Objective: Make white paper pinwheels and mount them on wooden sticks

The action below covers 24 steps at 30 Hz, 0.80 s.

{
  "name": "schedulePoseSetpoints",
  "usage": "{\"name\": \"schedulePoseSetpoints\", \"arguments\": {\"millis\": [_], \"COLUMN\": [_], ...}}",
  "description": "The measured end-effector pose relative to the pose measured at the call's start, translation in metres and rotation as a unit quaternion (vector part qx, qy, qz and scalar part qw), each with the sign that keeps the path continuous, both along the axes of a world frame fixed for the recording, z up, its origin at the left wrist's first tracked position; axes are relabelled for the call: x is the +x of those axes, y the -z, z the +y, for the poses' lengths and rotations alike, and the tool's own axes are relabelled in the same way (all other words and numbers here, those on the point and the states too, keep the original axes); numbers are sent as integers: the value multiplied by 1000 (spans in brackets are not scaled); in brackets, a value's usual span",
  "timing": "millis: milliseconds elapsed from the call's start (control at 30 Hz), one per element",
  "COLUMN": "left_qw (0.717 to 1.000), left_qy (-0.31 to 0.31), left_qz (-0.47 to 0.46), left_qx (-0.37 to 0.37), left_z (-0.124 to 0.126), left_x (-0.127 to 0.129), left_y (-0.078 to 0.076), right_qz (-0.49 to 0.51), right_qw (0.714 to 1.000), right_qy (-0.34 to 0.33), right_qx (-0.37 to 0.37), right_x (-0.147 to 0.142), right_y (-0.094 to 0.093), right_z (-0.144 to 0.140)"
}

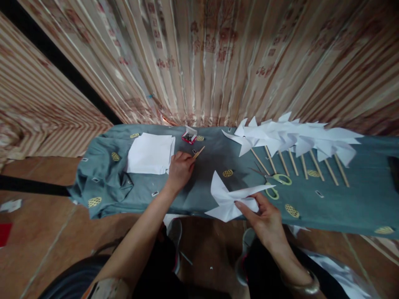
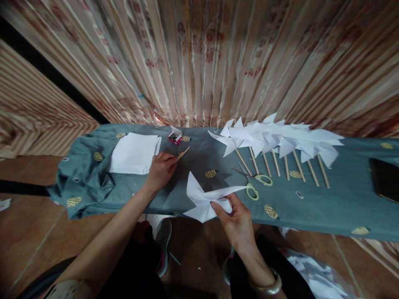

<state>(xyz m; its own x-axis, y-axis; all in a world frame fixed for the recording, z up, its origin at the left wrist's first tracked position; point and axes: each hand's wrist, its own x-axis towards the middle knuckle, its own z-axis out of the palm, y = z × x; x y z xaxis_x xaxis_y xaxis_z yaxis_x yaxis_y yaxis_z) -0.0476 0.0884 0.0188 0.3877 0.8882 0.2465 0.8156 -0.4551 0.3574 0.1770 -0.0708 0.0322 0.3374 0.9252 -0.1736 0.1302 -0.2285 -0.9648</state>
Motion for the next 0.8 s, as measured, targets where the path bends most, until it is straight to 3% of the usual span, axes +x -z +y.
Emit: {"name": "schedulePoseSetpoints", "arguments": {"millis": [133,567,700,800], "left_qw": [998,998,998,983], "left_qy": [-12,-58,-39,-6], "left_qz": [57,19,-46,-182], "left_qx": [2,19,6,-22], "left_z": [5,17,9,-9], "left_x": [10,12,17,26], "left_y": [-3,5,-4,-14], "right_qz": [6,11,13,-19], "right_qw": [1000,1000,999,998], "right_qy": [-8,-10,-1,8], "right_qx": [8,17,41,58], "right_x": [-6,-5,-4,-3], "right_y": [-2,-18,-23,-28], "right_z": [0,-15,-18,-22]}}
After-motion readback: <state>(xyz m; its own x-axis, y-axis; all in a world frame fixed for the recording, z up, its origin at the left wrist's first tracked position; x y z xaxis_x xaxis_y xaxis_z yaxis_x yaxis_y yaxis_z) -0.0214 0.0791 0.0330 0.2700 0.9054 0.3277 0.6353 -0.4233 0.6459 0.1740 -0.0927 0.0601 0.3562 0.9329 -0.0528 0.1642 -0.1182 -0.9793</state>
